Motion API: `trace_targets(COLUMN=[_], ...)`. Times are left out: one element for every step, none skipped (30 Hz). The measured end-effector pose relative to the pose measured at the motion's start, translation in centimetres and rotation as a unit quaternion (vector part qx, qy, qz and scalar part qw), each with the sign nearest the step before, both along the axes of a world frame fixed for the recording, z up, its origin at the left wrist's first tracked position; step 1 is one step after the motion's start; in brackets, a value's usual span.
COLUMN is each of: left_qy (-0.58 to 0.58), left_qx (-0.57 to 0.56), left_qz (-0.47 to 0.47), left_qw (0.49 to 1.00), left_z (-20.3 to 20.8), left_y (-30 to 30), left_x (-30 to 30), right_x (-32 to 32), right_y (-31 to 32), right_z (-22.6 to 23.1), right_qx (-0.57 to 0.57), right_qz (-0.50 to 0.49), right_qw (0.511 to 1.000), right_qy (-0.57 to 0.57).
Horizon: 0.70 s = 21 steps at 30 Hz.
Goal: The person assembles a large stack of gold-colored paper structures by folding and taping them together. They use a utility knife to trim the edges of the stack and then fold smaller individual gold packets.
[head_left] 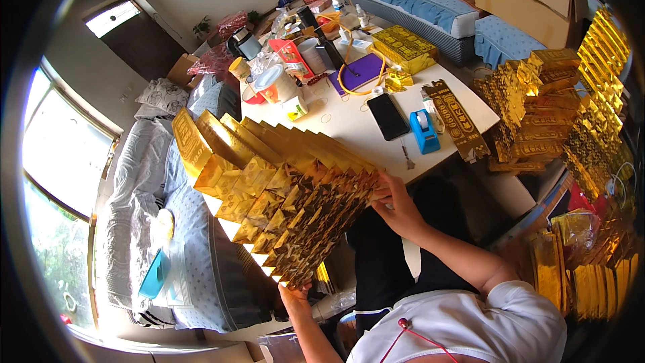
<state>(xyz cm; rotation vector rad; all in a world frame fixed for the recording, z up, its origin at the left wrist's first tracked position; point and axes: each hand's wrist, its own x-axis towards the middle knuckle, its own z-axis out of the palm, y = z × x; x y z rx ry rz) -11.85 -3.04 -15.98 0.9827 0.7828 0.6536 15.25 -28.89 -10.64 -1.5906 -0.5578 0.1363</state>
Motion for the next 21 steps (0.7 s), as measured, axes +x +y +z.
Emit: trace_targets(left_qy=[0.017,0.024,0.032,0.039,0.079,0.122,0.096,0.071,0.061,0.071,0.047,0.033,0.028,0.023,0.022,0.020,0.018,0.019,0.024,0.028,0.029], left_qx=[0.000,0.005,0.009,0.014,-0.007,-0.021,-0.023,-0.073,-0.095,-0.086,-0.121,-0.158,-0.154,-0.153,-0.158,-0.164,-0.169,-0.172,-0.177,-0.181,-0.193], left_qz=[-0.006,-0.027,-0.048,-0.067,-0.110,-0.154,-0.192,-0.209,-0.227,-0.280,-0.296,-0.294,-0.301,-0.307,-0.305,-0.308,-0.311,-0.322,-0.331,-0.340,-0.342], left_qw=[1.000,0.999,0.998,0.997,0.991,0.980,0.976,0.973,0.967,0.954,0.946,0.942,0.940,0.939,0.939,0.937,0.935,0.931,0.927,0.922,0.919], left_z=[0.7,1.0,1.2,1.6,3.0,4.7,4.5,3.5,3.3,3.1,4.3,4.0,4.4,4.7,4.8,4.9,4.9,4.9,4.8,4.6,4.3], left_y=[-0.5,-1.0,-1.4,-1.9,-2.8,-4.4,-5.7,-6.7,-8.3,-9.8,-11.8,-13.1,-14.2,-15.1,-15.6,-16.0,-16.4,-16.8,-17.1,-17.4,-17.8], left_x=[0.3,0.3,0.3,0.1,0.9,2.3,2.4,2.4,3.4,4.3,6.1,6.8,8.2,9.3,10.1,11.0,11.9,12.9,13.6,14.4,15.1], right_x=[0.0,0.0,0.2,0.4,1.9,4.7,6.6,7.8,9.3,10.2,10.4,10.1,10.0,9.0,7.3,5.8,4.3,2.9,2.1,1.9,1.3], right_y=[0.0,0.3,0.7,1.1,1.9,2.9,3.7,4.0,4.0,4.1,3.9,4.2,3.9,3.5,2.5,1.3,0.1,-1.4,-2.4,-2.7,-2.9], right_z=[0.0,-0.1,-0.2,-0.3,-1.3,-2.9,-3.6,-3.4,-2.9,-2.5,-2.5,-2.3,-2.1,-1.5,-1.1,-0.5,-0.2,0.0,0.2,0.5,0.8], right_qx=[-0.002,0.025,0.051,0.077,0.097,0.118,0.137,0.131,0.125,0.121,0.141,0.166,0.184,0.190,0.196,0.202,0.173,0.145,0.118,0.100,0.081], right_qz=[0.005,0.023,0.041,0.062,0.101,0.138,0.181,0.173,0.163,0.153,0.139,0.138,0.123,0.100,0.076,0.048,0.051,0.048,0.046,0.071,0.094], right_qw=[1.000,0.999,0.996,0.991,0.984,0.974,0.960,0.963,0.967,0.971,0.973,0.971,0.972,0.972,0.972,0.971,0.979,0.986,0.991,0.992,0.992], right_qy=[0.009,0.034,0.060,0.085,0.111,0.136,0.164,0.159,0.150,0.140,0.118,0.101,0.082,0.095,0.108,0.118,0.092,0.065,0.041,0.026,0.015])
